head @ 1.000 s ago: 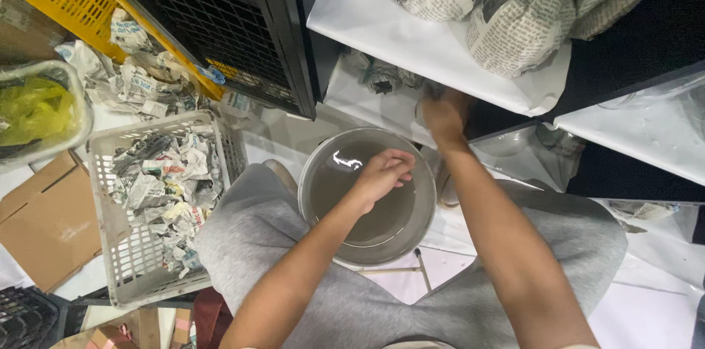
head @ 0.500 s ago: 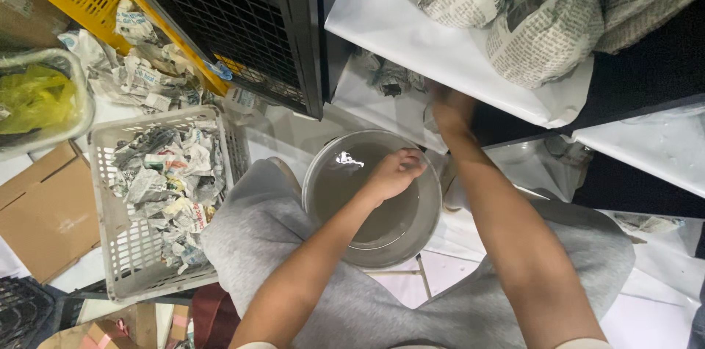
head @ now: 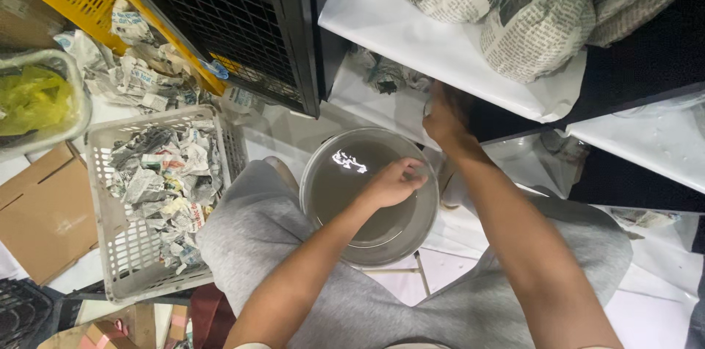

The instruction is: The person sits on the floor and repeatedly wraps small ceramic items with newspaper. They pick up a ceramic piece, wrap it in newspaper, and place it on a nearby shelf. The process is repeated for several items.

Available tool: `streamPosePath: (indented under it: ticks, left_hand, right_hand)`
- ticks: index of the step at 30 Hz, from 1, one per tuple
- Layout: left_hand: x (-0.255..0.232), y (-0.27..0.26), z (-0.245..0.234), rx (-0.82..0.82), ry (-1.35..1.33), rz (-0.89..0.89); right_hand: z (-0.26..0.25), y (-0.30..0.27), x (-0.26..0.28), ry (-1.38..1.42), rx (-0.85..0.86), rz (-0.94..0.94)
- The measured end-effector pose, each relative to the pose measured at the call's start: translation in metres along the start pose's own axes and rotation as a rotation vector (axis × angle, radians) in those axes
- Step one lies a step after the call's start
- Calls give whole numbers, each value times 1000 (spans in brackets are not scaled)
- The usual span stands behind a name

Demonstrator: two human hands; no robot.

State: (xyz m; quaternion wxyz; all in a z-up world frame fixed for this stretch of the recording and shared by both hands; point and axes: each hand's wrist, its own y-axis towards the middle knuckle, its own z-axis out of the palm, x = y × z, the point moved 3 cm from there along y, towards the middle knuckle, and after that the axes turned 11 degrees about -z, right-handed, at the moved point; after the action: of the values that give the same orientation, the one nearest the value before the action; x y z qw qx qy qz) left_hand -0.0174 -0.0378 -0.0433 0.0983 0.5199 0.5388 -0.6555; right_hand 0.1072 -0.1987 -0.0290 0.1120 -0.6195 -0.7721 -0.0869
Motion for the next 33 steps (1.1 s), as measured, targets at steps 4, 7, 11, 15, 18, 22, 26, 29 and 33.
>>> streamPosePath:
  ticks: [4,7,11,15,18,22,26,29,33]
  left_hand:
    - [3,-7,-2,-11,60,-12]
    - [8,-9,-5,-16,68,12]
    - [11,-15,-9,-19,25,98]
    - [1,-32,-26,-185,315,189]
    - [-12,-64,-53,-359,582,112]
    - [-37,-110,-86,-413,551,36]
    - [-37,-169,-116,-454,421,-54]
    - [-25,-225,-130,-738,343,89]
    - [27,-314,-131,-1176,396,221]
  right_hand:
    - [5,4,-5,-3,20,-35]
    - [4,9,-11,71,19,52]
    - [-11,3,4,-21,-155,-118]
    - [-25,-20,40,-56,-371,-201]
    - [-25,-47,81,117,-491,-282]
    - [-17,-79,123,483,-511,-353]
    - [1,-96,168,1103,-305,-175]
    - [-12,-110,214,899,-224,-330]
    - [-39,-133,291,928,-60,-513]
